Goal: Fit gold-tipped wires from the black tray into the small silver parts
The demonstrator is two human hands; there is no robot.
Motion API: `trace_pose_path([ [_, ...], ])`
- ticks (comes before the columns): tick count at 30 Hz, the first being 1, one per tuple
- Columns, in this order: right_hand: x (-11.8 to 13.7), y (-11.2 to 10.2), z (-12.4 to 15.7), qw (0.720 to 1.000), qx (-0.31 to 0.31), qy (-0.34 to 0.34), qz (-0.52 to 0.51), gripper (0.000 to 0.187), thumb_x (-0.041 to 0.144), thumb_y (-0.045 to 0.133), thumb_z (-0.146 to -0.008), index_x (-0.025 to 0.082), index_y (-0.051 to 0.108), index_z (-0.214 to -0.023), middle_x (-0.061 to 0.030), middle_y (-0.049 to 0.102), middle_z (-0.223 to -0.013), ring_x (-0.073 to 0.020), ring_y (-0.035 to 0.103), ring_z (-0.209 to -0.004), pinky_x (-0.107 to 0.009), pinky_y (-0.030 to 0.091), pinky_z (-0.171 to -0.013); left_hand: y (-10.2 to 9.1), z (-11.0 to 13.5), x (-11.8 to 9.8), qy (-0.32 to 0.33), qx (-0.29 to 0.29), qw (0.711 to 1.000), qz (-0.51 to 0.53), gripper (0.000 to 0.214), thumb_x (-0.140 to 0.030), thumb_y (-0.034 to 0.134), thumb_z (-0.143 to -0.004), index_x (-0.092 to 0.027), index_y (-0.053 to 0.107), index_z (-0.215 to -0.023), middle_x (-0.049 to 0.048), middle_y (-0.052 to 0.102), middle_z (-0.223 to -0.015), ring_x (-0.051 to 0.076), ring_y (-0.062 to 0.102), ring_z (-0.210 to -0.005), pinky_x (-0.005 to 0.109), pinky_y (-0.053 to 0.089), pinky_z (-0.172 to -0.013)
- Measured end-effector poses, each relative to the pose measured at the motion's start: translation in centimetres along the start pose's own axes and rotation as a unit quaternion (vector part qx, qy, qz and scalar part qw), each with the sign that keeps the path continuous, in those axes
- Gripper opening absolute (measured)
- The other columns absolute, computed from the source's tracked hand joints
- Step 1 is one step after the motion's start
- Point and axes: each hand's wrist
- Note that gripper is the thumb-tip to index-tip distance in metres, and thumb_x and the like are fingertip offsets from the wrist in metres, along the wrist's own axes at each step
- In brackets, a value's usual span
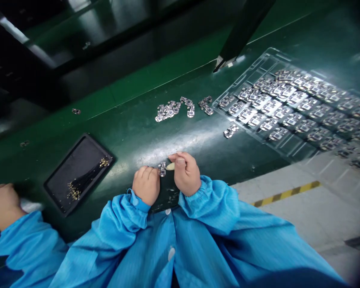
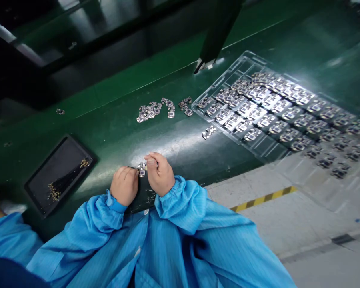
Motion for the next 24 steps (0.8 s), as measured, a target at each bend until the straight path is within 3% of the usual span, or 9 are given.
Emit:
trace_pose_path([
  [18,-0.2,0.0,0.2,0.998,0.014,-0.036,0.047,0.019,0.030,0.036,-0.083,0.022,0.049,-0.095,-0.0033,0.067,-0.083,-0.0151,0.061,-0.084,-0.034,0.046,-0.081,0.0,-0.1,-0.2,-0.003,0.006,1.000,-0.024,0.016,-0.020,0.041,-0.082,-0.017,0.056,-0.078,0.0051,0.060,-0.072,0.019,0.051,-0.076,0.032,0.037,-0.065],
  [21,0.3,-0.2,-0.2,0.994,0.044,-0.041,0.090,0.023,0.032,0.033,-0.084,0.022,0.052,-0.091,-0.0043,0.067,-0.084,-0.0151,0.060,-0.083,-0.032,0.046,-0.079,0.1,-0.1,-0.1,-0.002,0.006,1.000,-0.027,0.016,-0.020,0.041,-0.081,-0.018,0.056,-0.077,0.0051,0.060,-0.073,0.019,0.051,-0.076,0.031,0.037,-0.065],
  [24,1.4,-0.2,-0.9,0.977,0.126,-0.089,0.146,0.029,0.031,0.030,-0.085,0.020,0.057,-0.083,-0.0055,0.067,-0.081,-0.0146,0.060,-0.079,-0.028,0.046,-0.076,0.3,0.0,0.2,0.006,0.006,1.000,-0.022,0.017,-0.019,0.040,-0.081,-0.017,0.056,-0.078,0.0061,0.059,-0.074,0.019,0.051,-0.077,0.032,0.038,-0.065],
])
Point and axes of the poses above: each hand's wrist, its own z-axis away from the middle knuckle, its own y-axis out of the palm, x = y × z
